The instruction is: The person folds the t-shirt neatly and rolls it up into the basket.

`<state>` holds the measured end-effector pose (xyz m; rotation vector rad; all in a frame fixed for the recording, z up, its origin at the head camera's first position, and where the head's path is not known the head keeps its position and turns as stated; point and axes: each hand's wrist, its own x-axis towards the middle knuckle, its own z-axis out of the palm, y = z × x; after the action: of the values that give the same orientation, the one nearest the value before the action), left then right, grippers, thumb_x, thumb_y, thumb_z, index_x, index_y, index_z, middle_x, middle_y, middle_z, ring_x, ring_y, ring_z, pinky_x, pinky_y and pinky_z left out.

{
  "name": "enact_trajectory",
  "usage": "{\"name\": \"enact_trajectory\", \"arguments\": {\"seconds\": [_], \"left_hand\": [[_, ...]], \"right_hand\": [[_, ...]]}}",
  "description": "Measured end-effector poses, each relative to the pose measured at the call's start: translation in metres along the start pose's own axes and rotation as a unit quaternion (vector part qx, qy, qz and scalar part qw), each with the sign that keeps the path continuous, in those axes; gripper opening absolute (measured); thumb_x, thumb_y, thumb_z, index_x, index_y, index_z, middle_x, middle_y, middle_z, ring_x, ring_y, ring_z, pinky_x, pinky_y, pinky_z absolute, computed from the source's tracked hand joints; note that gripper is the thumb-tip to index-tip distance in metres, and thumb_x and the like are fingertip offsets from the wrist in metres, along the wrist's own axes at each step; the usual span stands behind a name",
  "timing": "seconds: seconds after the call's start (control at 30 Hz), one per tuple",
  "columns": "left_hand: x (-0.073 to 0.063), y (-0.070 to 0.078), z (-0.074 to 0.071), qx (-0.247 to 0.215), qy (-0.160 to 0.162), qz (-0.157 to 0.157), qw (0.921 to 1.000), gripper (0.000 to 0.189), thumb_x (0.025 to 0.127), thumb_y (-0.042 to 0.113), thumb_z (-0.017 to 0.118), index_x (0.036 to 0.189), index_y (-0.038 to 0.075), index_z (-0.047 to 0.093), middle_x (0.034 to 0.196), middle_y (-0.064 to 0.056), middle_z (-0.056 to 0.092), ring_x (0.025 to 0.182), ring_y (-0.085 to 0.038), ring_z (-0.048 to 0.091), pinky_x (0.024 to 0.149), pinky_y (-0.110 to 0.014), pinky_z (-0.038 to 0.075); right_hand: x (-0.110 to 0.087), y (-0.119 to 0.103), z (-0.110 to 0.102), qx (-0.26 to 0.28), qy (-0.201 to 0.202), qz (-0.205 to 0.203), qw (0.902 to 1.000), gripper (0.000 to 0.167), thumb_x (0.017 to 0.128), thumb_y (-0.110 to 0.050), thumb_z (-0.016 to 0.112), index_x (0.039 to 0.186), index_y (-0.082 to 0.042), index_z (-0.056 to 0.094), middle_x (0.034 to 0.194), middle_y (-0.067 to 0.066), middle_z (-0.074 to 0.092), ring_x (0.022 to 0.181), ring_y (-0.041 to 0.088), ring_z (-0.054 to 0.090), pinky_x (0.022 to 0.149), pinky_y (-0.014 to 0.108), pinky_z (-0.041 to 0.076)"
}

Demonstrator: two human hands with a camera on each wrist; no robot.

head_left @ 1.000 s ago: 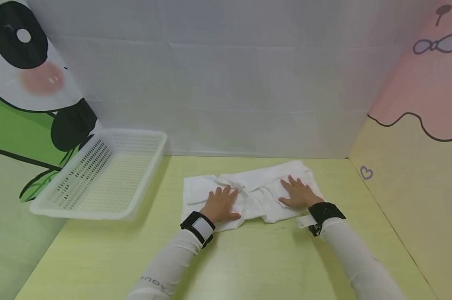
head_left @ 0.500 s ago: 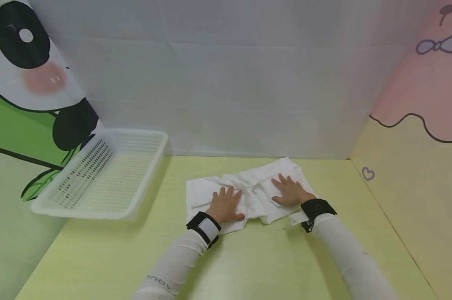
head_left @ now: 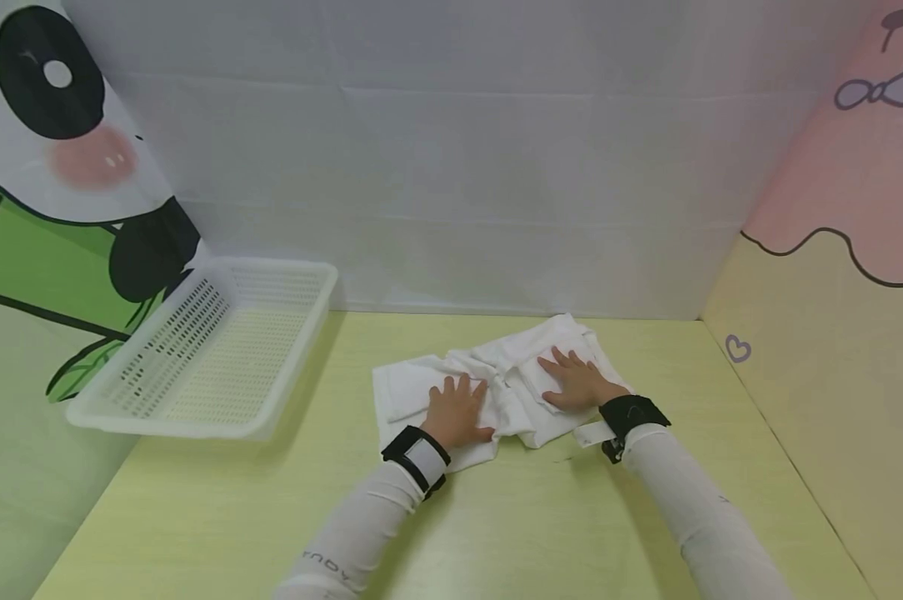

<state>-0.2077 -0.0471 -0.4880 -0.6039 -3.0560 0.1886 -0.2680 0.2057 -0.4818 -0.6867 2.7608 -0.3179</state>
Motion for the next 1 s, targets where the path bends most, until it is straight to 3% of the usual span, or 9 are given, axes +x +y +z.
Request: {"name": "enact_trajectory", "arguments": {"seconds": [0.17,0.3,0.47,0.6,0.7,0.87,1.0], "left_hand": [[0.0,0.003,-0.002,0.001,0.004,0.002,1.0,0.084,0.072,0.068,0.059,0.139,0.02,0.041,0.121,-0.011,0.046,0.105,-0.031,0.046,0.075,-0.044,0.042],[0.001,-0.004,-0.003,-0.012,-0.006,0.029,0.9995,0.085,0.073,0.067,0.058,0.14,0.018,0.039,0.127,-0.011,0.045,0.109,-0.032,0.046,0.081,-0.045,0.041],[0.002,-0.017,-0.002,-0.021,-0.008,0.076,0.9969,0.082,0.076,0.064,0.058,0.14,0.016,0.038,0.132,-0.008,0.044,0.115,-0.03,0.044,0.089,-0.046,0.039],[0.002,-0.025,-0.002,-0.037,0.014,0.124,0.9914,0.072,0.077,0.057,0.063,0.133,0.015,0.045,0.129,-0.005,0.047,0.116,-0.028,0.045,0.089,-0.045,0.04],[0.004,-0.029,-0.003,-0.056,0.019,0.162,0.985,0.055,0.078,0.047,0.067,0.121,0.017,0.052,0.126,-0.003,0.048,0.114,-0.024,0.047,0.088,-0.041,0.042],[0.005,-0.027,-0.006,-0.093,-0.001,0.213,0.9726,0.03,0.077,0.032,0.071,0.102,0.02,0.059,0.119,-0.002,0.053,0.104,-0.019,0.054,0.082,-0.035,0.047],[0.005,-0.023,-0.009,-0.089,-0.031,0.221,0.9708,0.027,0.08,0.031,0.066,0.106,0.026,0.061,0.123,0.0,0.053,0.11,-0.019,0.052,0.086,-0.036,0.046]], "right_hand": [[0.0,0.001,0.001,-0.002,0.006,-0.003,1.0,0.067,0.091,-0.039,0.05,0.146,-0.012,0.024,0.152,0.021,0.012,0.136,0.046,0.009,0.103,0.066,0.011],[0.001,0.001,0.001,-0.021,0.019,0.009,0.9995,0.064,0.092,-0.041,0.049,0.145,-0.012,0.027,0.151,0.019,0.016,0.136,0.045,0.013,0.103,0.065,0.014],[-0.003,0.001,-0.001,-0.059,0.088,0.051,0.9931,0.059,0.092,-0.041,0.048,0.14,-0.009,0.037,0.145,0.019,0.032,0.13,0.043,0.029,0.096,0.061,0.029],[-0.005,0.0,-0.002,-0.08,0.134,0.099,0.9828,0.057,0.09,-0.042,0.051,0.134,-0.007,0.045,0.13,0.021,0.044,0.117,0.042,0.04,0.088,0.057,0.037],[-0.005,0.001,-0.001,-0.08,0.129,0.13,0.9798,0.058,0.09,-0.044,0.051,0.135,-0.008,0.044,0.123,0.021,0.044,0.111,0.041,0.043,0.083,0.054,0.041],[-0.005,0.002,0.002,-0.054,0.089,0.141,0.9845,0.062,0.091,-0.045,0.049,0.138,-0.007,0.039,0.124,0.023,0.041,0.111,0.042,0.04,0.079,0.053,0.044],[-0.005,0.003,0.004,-0.045,0.07,0.126,0.9886,0.061,0.092,-0.043,0.048,0.14,-0.006,0.036,0.129,0.025,0.038,0.116,0.045,0.036,0.082,0.054,0.042]]}}
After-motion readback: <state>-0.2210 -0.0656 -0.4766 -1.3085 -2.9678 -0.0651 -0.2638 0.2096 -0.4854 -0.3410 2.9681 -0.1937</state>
